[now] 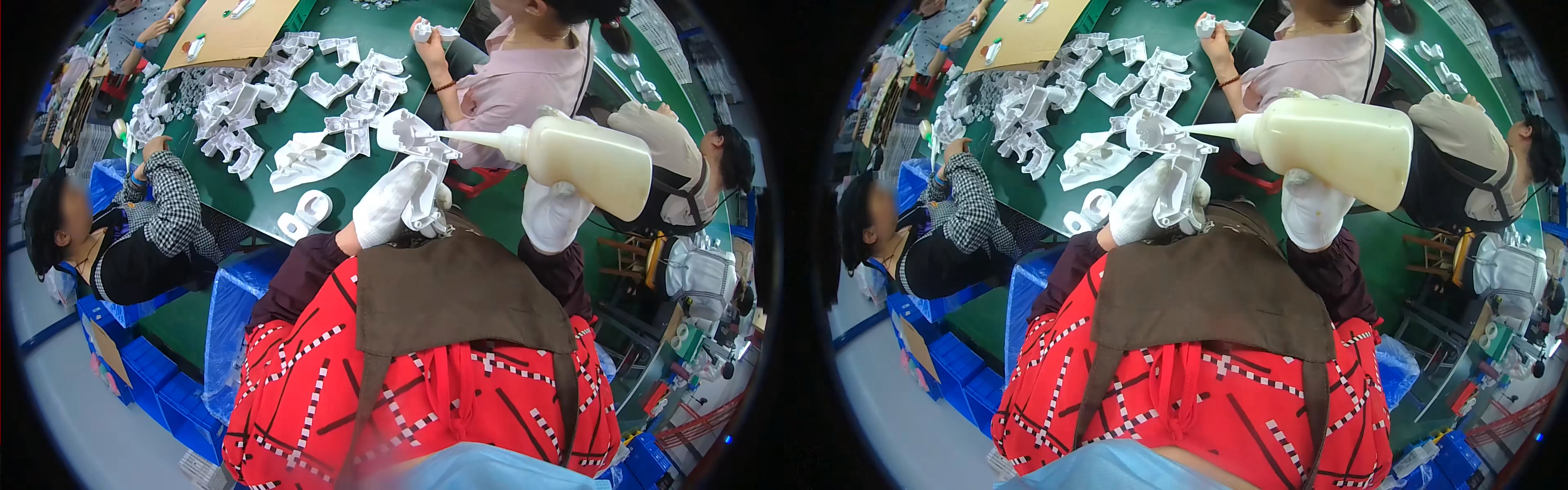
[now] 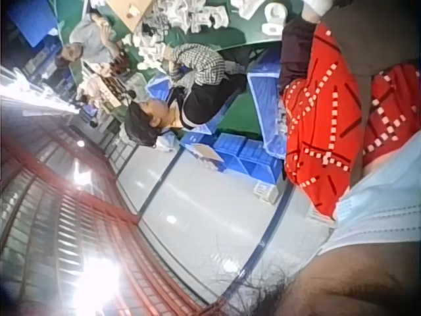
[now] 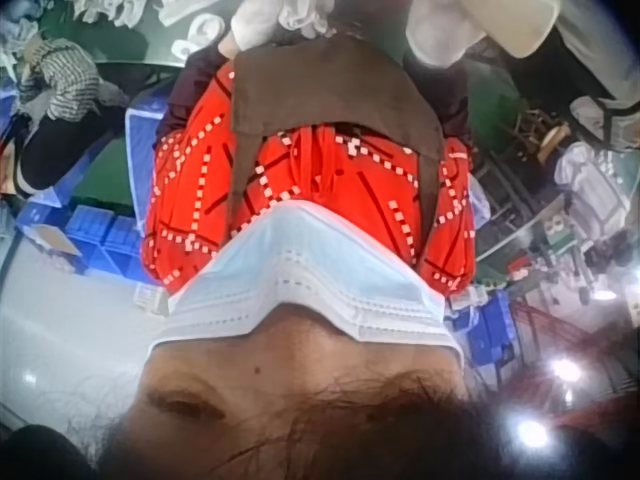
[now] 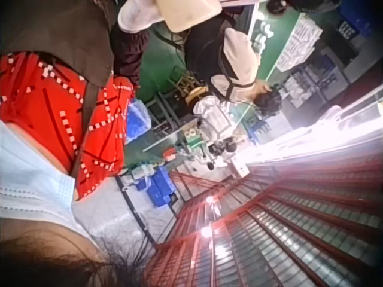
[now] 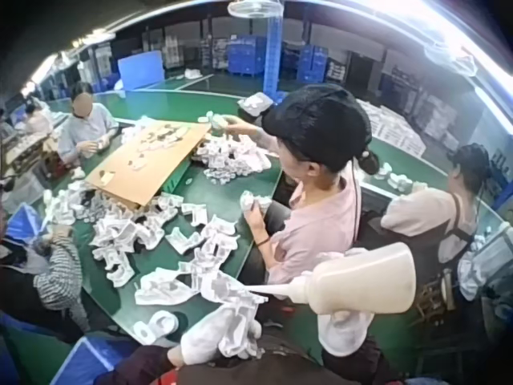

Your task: Applying glue to small white plastic components and assembling them at a factory workbench.

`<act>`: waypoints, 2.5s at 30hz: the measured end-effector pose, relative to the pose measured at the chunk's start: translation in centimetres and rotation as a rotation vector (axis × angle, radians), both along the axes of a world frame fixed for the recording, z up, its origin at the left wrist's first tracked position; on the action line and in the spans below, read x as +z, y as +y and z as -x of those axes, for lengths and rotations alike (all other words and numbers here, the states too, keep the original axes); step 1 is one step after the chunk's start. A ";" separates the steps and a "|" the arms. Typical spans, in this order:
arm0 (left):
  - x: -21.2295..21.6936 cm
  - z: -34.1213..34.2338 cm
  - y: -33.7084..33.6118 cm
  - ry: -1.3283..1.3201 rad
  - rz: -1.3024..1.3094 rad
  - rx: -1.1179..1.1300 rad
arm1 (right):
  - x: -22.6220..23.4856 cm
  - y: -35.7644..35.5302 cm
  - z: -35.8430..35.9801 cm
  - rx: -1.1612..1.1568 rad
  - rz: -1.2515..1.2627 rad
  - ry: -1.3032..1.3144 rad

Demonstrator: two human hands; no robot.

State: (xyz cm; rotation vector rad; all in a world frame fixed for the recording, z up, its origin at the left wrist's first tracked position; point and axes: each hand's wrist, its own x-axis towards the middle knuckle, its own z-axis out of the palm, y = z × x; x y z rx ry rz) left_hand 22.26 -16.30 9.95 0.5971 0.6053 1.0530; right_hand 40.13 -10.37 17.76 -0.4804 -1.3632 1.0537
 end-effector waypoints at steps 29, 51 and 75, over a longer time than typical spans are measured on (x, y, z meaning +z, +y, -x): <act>1.3 0.8 0.6 -0.230 0.177 0.256 | -1.5 -1.0 -1.2 0.208 0.149 0.078; 0.4 0.6 0.8 -0.034 0.104 0.374 | -2.1 -1.8 -0.4 0.266 0.220 0.071; -15.6 22.0 6.1 0.117 0.408 0.366 | -0.7 1.0 -7.5 -0.051 0.296 0.330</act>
